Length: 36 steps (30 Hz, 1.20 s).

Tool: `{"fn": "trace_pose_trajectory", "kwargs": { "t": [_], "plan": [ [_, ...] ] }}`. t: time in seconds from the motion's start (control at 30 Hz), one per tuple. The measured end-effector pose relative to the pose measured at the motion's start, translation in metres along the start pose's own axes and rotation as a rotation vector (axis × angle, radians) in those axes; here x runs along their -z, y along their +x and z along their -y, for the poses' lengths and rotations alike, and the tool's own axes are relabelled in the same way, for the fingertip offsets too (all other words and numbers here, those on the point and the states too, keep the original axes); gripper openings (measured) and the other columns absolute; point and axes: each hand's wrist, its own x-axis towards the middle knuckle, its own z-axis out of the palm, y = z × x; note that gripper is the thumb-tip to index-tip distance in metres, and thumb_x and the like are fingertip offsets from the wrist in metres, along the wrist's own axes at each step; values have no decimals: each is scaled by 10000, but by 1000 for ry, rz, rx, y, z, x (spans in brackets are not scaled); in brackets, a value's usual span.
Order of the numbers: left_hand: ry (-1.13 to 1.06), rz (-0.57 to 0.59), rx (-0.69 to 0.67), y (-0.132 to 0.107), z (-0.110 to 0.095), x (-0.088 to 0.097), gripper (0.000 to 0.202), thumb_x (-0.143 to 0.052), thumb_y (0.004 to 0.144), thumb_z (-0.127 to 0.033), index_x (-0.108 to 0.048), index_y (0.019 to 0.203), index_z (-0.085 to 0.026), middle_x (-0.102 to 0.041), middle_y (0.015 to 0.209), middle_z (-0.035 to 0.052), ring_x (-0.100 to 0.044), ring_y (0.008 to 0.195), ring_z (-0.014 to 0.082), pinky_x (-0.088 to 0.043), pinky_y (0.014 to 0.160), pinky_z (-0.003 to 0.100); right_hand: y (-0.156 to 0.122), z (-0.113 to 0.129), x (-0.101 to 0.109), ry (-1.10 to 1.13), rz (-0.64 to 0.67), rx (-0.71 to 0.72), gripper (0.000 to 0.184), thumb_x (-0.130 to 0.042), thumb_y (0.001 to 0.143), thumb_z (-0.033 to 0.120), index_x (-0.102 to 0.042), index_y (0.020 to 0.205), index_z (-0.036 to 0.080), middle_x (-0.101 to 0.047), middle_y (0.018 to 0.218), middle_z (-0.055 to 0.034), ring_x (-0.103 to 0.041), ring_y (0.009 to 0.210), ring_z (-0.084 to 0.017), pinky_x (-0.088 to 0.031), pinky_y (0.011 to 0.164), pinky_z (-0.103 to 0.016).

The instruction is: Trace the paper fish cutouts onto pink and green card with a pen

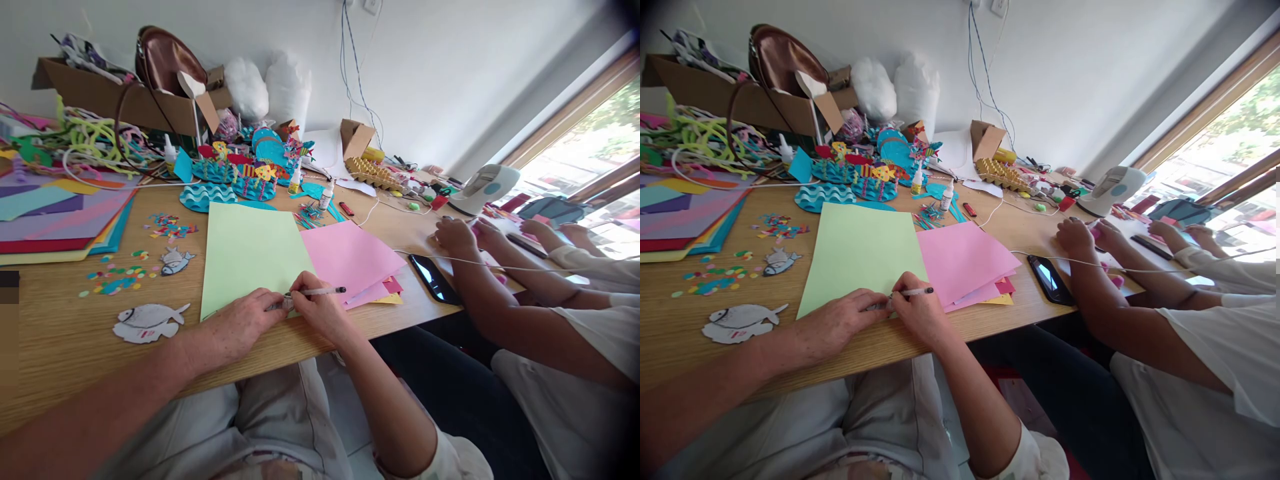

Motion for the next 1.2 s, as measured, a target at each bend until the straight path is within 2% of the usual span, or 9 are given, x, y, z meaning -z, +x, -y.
{"fn": "trace_pose_trajectory", "kwargs": {
  "t": [0.2,0.4,0.57,0.67,0.9,1.2],
  "plan": [
    [-30,2,49,-1,2,-4,367,-361,895,-96,-510,1208,-218,-519,1182,48,-464,1098,205,-400,956,333,2,3,-1,20,39,5,72,-448,685,139,-471,670,205,-469,560,53,-404,539,-111,-301,520,-226],
    [-60,18,51,0,1,-3,389,-377,889,-93,-495,1237,-223,-512,1218,38,-462,1122,185,-378,981,296,5,3,-3,54,83,9,72,-448,673,141,-485,670,204,-491,582,47,-424,563,-112,-306,516,-218],
    [-25,29,70,-7,-1,-1,419,-310,878,-35,-493,1226,-180,-537,1212,43,-509,1088,161,-395,966,269,5,3,-4,60,84,17,74,-446,676,140,-479,671,206,-484,564,54,-424,547,-109,-304,510,-216],
    [35,-8,31,-10,-1,-2,389,-307,881,-32,-533,1168,-163,-566,1183,48,-526,1067,156,-396,967,263,5,2,-4,63,78,23,82,-441,673,132,-476,668,206,-478,555,56,-422,540,-108,-308,516,-218],
    [168,-121,-63,-13,0,-1,311,-366,883,-57,-574,1090,-161,-603,1163,71,-534,1045,201,-429,917,341,5,-1,-3,72,29,17,82,-435,664,132,-469,671,207,-473,555,51,-423,547,-116,-307,513,-221],
    [164,-148,-76,-12,-3,-1,326,-352,881,-39,-577,1096,-136,-607,1164,70,-537,1028,184,-415,941,321,3,0,-4,68,46,6,86,-446,662,127,-476,665,207,-482,555,52,-425,544,-114,-309,513,-221]
  ]
}}
